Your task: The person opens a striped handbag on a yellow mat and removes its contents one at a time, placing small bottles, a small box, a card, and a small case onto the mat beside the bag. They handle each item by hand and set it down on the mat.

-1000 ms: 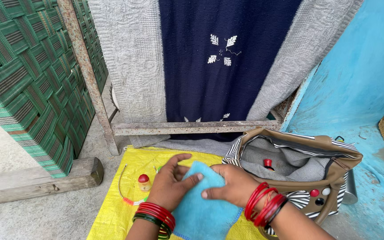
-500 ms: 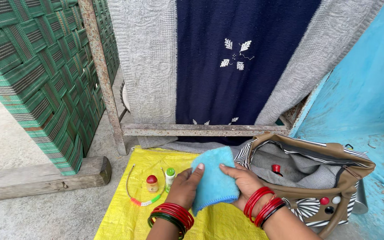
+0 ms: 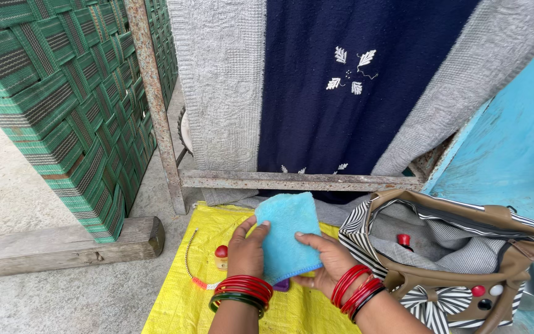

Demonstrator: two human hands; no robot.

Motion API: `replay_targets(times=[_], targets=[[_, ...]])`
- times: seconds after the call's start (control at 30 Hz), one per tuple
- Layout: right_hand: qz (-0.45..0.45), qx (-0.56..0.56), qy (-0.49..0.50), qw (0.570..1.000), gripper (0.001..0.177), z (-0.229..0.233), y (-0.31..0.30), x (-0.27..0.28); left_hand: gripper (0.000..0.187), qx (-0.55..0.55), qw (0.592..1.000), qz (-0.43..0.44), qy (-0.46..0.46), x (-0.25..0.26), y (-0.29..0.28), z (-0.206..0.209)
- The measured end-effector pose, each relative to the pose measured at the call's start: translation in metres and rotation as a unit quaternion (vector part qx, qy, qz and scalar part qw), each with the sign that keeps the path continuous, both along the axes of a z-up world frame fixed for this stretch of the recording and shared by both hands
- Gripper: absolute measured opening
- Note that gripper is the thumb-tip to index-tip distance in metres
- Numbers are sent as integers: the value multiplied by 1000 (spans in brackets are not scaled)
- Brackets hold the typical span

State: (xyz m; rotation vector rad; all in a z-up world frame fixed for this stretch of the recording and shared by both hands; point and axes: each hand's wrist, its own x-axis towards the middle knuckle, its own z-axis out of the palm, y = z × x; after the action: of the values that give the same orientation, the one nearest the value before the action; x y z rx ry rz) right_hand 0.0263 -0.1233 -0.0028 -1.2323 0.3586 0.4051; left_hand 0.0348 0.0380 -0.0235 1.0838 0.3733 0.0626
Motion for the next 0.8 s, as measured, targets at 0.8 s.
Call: replay_targets(times=[0.8], targets=[[225, -283, -151, 920, 39, 24, -64, 39, 37, 501, 824, -98, -247, -36, 3, 47]])
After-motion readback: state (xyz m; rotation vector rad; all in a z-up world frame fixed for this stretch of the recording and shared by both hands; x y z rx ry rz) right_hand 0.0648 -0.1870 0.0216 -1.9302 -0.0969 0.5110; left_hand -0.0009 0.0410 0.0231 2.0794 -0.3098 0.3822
